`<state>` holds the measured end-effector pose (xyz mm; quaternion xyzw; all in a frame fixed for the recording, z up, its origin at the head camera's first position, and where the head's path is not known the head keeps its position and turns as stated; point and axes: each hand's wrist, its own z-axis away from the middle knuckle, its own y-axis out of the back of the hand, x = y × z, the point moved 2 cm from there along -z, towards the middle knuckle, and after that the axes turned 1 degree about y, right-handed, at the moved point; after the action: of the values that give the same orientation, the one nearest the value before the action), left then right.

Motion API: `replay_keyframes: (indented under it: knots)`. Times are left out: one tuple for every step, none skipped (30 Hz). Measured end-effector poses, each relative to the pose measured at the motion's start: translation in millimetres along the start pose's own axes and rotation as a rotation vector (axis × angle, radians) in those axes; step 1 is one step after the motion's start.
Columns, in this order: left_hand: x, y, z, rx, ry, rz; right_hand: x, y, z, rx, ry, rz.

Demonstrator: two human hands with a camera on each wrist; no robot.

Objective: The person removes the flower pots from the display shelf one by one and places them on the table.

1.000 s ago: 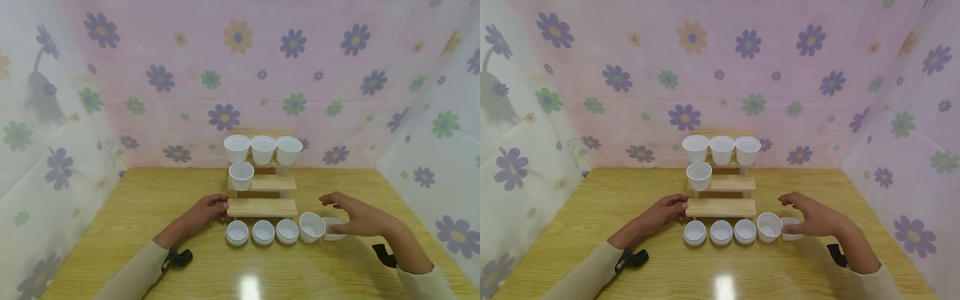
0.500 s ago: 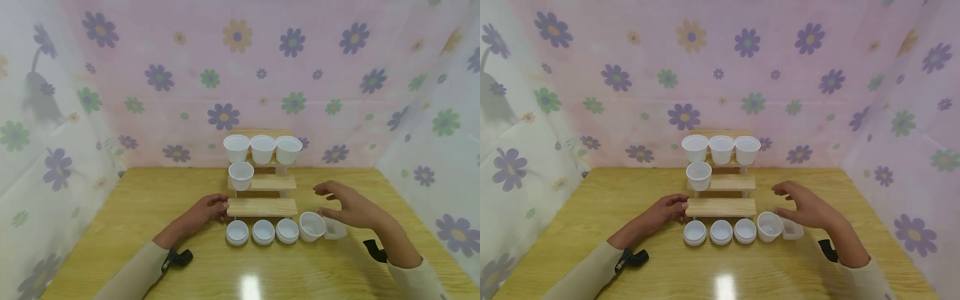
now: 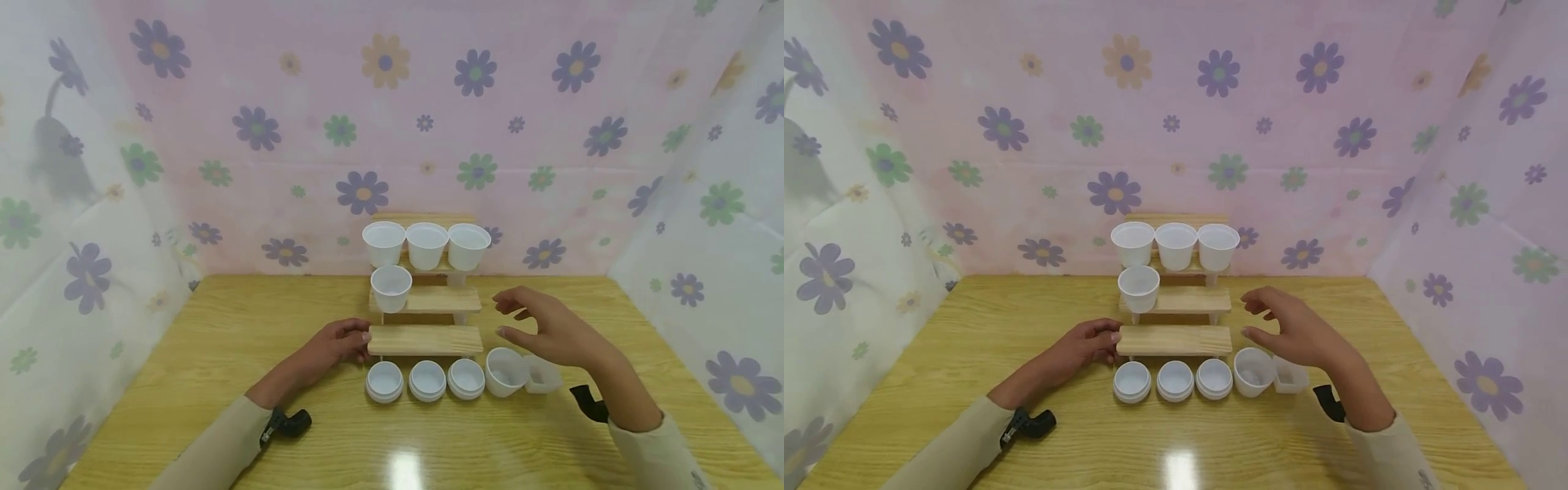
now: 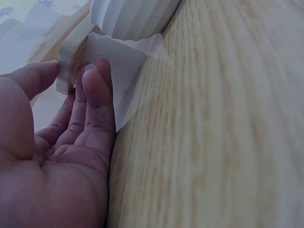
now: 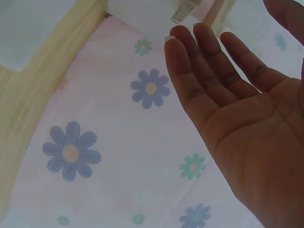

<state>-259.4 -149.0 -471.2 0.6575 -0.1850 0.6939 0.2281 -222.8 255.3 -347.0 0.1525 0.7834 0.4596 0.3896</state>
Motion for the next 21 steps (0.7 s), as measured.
replay_keyframes:
  knots:
    - [0.4,0.1,-0.1,-0.001,-0.002,-0.003,-1,0,-1.7,0.004,0.000,0.003]
    - [0.7,0.0,-0.1,-0.002,0.000,0.001,-2,-1,-3.4,0.006,-0.001,0.003]
    - [1.2,-0.2,0.1,-0.003,0.000,0.001,-3,-1,-5.0,0.009,0.000,0.003]
    - [1.6,-0.5,0.4,-0.004,0.000,0.002,-4,-2,-6.5,0.012,0.001,0.002]
    - [1.9,-0.6,0.5,-0.006,0.001,0.002,-5,-2,-8.1,0.013,0.002,-0.002]
    - [2.3,-0.9,0.7,-0.005,0.004,0.003,-6,-3,-9.8,0.015,0.005,-0.003]
    - [2.4,-1.2,1.4,-0.006,0.004,0.002,-8,-3,-11.5,0.016,0.010,-0.006]
    - [2.4,-1.3,1.9,-0.006,0.007,0.005,-9,-4,-13.4,0.016,0.014,-0.011]
    - [2.7,-1.6,2.2,-0.005,0.006,0.003,-10,-5,-15.3,0.017,0.018,-0.015]
    - [2.8,-1.7,2.4,-0.004,0.005,0.003,-12,-5,-17.3,0.018,0.022,-0.021]
    - [3.2,-1.8,2.6,-0.002,0.005,0.002,-13,-6,-19.3,0.019,0.027,-0.023]
    - [3.7,-2.0,2.9,-0.002,0.004,0.003,-14,-7,-21.0,0.020,0.032,-0.023]
    - [4.1,-2.1,3.2,-0.002,0.004,0.003,-16,-7,-22.5,0.021,0.034,-0.025]
    - [4.3,-2.2,3.4,-0.001,0.005,0.006,-17,-8,-23.9,0.021,0.037,-0.027]
    - [4.5,-2.4,3.7,-0.001,0.006,0.006,-18,-9,-24.9,0.023,0.041,-0.028]
    - [4.4,-2.3,3.8,-0.002,0.006,0.007,-19,-9,-25.9,0.023,0.045,-0.029]
    - [4.3,-2.1,3.7,-0.004,0.006,0.007,-20,-10,-26.7,0.025,0.049,-0.029]
    - [3.8,-1.9,3.5,-0.005,0.008,0.010,-21,-10,-27.5,0.028,0.053,-0.027]
    - [3.3,-1.7,3.3,-0.006,0.009,0.011,-22,-11,-28.4,0.031,0.057,-0.029]
    - [2.8,-1.3,3.1,-0.006,0.009,0.013,-23,-11,-29.4,0.034,0.064,-0.028]
    - [2.4,-1.1,2.9,-0.006,0.010,0.014,-24,-11,-30.5,0.037,0.069,-0.027]
